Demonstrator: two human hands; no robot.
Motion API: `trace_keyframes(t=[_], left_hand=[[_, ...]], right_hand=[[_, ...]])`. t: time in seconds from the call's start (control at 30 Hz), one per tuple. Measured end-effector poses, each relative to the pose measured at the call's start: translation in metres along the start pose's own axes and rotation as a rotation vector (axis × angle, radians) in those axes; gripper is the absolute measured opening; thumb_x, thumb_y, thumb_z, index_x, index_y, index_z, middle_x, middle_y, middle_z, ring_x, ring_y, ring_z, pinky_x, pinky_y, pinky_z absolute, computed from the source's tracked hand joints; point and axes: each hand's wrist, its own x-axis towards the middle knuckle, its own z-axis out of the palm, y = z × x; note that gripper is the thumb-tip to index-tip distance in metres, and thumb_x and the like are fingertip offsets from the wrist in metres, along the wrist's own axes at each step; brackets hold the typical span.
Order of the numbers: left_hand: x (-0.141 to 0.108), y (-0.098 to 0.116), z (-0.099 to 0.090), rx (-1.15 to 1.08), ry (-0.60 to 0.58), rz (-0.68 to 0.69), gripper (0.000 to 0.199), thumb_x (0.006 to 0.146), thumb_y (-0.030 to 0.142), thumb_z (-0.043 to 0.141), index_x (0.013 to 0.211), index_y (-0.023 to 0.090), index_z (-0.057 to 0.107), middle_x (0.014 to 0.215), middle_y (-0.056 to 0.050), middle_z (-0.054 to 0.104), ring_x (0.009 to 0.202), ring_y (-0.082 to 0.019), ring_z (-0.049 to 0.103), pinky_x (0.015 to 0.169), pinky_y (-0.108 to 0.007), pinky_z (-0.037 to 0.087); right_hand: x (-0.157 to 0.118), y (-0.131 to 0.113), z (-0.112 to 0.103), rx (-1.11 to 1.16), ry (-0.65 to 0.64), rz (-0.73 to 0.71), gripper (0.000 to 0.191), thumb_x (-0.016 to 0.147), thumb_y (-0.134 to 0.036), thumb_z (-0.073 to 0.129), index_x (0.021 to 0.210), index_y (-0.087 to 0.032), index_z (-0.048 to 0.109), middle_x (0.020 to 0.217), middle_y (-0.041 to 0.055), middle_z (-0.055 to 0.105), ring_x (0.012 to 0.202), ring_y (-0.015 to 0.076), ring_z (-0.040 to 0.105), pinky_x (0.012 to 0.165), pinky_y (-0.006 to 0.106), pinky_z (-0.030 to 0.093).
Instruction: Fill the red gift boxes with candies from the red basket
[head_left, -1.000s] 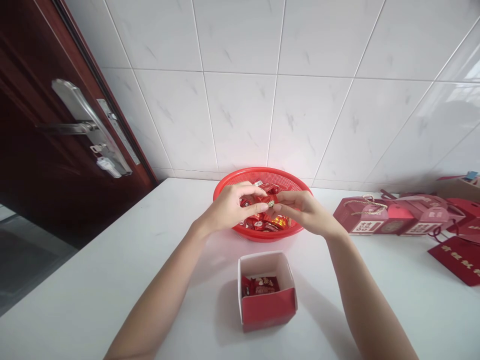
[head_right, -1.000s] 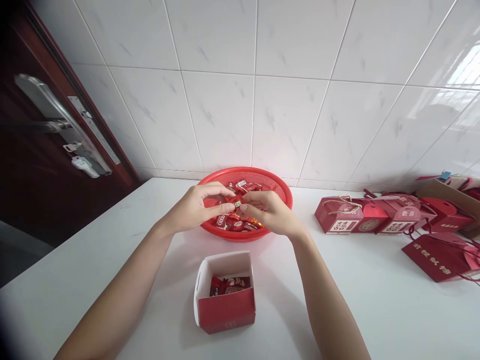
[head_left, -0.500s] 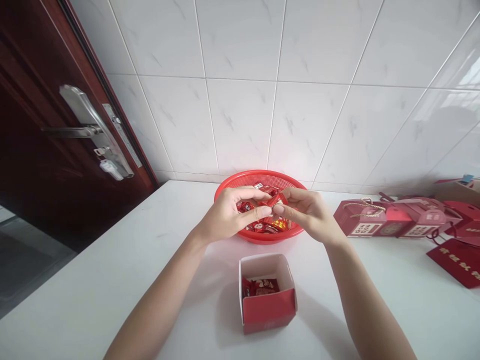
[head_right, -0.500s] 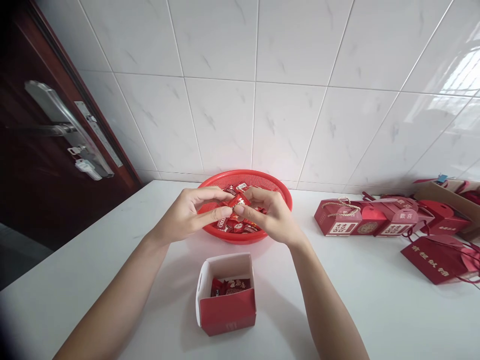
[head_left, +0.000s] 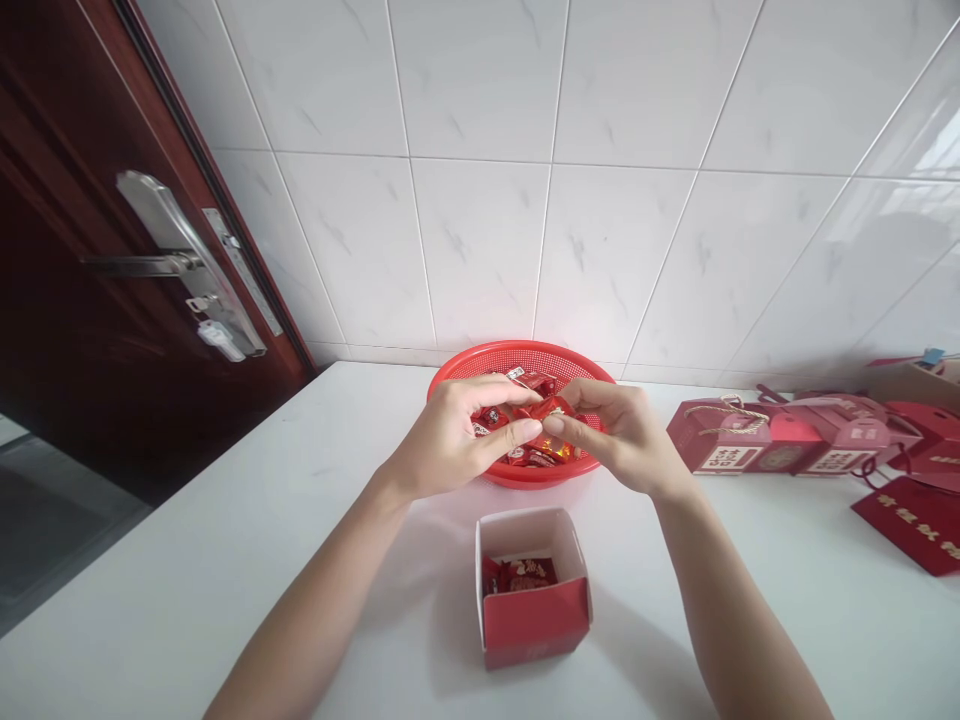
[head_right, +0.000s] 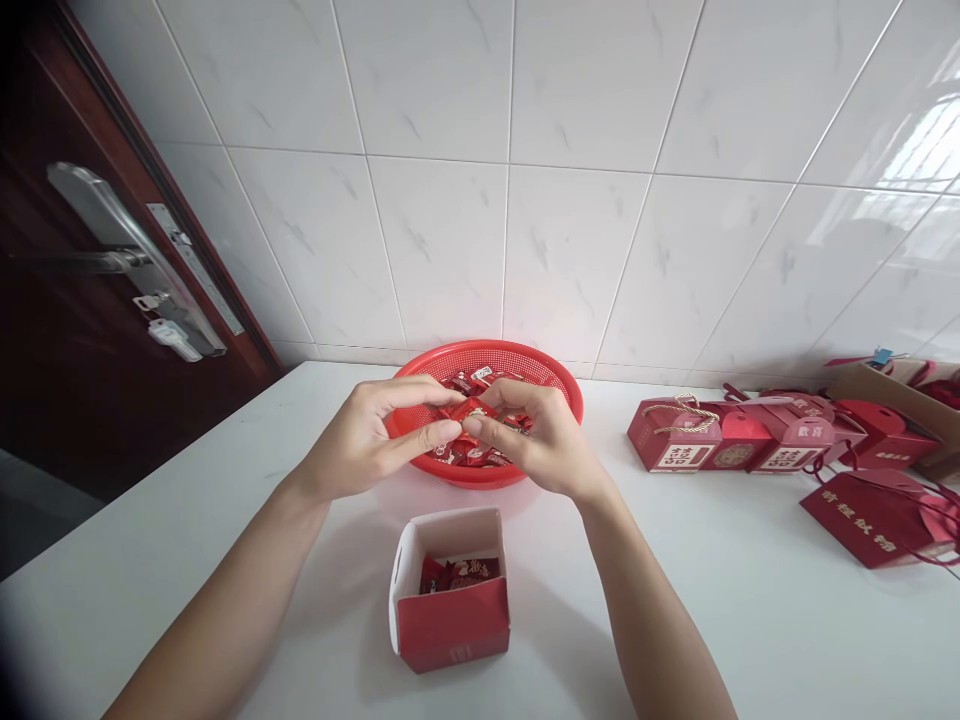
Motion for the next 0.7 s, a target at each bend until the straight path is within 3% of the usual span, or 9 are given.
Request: trace_keyframes(t=[0.23, 0.37, 0.53, 0.7], left_hand=[[0.0002, -0.0042, 0.004, 0.027, 0.021, 0.014, 0.019, 0.09, 0.031, 0.071, 0.103, 0.019, 0.078, 0.094, -0.006, 0.078, 0.09, -0.021, 0.071, 0.079, -0.032, 0.056], [0.0005, -0.0032, 0.0042, -0.036, 0.039, -0.002, 0.019, 0.091, 0.031, 0.07, 0.106, 0.019, 0.077, 0.086, -0.004, 0.075, 0.081, -0.019, 0.069, 0.078, -0.032, 0.055], [-0.0004, -0.0013, 0.0022, -0.101, 0.02, -0.056, 0.028, 0.089, 0.035, 0.073, 0.112, 0.019, 0.075, 0.095, -0.006, 0.074, 0.089, -0.02, 0.068, 0.08, -0.033, 0.055], [-0.0002, 0.0003, 0.0029, -0.074, 0.044, -0.05, 0.02, 0.092, 0.032, 0.069, 0.107, 0.02, 0.077, 0.088, -0.003, 0.073, 0.084, -0.018, 0.067, 0.08, -0.031, 0.053]], right_hand=[[-0.001, -0.0016, -0.0013, 0.014, -0.009, 0.017, 0.04, 0.085, -0.048, 0.077, 0.066, -0.018, 0.059, 0.062, 0.0001, 0.061, 0.059, 0.0129, 0.056, 0.054, 0.025, 0.045], [0.0008, -0.0022, -0.0005, 0.071, 0.007, 0.0, 0.034, 0.086, -0.045, 0.078, 0.073, -0.017, 0.065, 0.067, 0.0005, 0.066, 0.061, 0.013, 0.06, 0.055, 0.025, 0.047], [0.0019, -0.0014, 0.0002, 0.151, -0.02, -0.03, 0.027, 0.088, -0.04, 0.077, 0.077, -0.017, 0.067, 0.071, -0.0002, 0.068, 0.063, 0.0123, 0.062, 0.058, 0.025, 0.049], [0.0014, 0.0001, -0.0016, 0.087, -0.017, -0.02, 0.028, 0.087, -0.041, 0.078, 0.076, -0.017, 0.067, 0.07, -0.0002, 0.064, 0.067, 0.0133, 0.063, 0.059, 0.025, 0.049]])
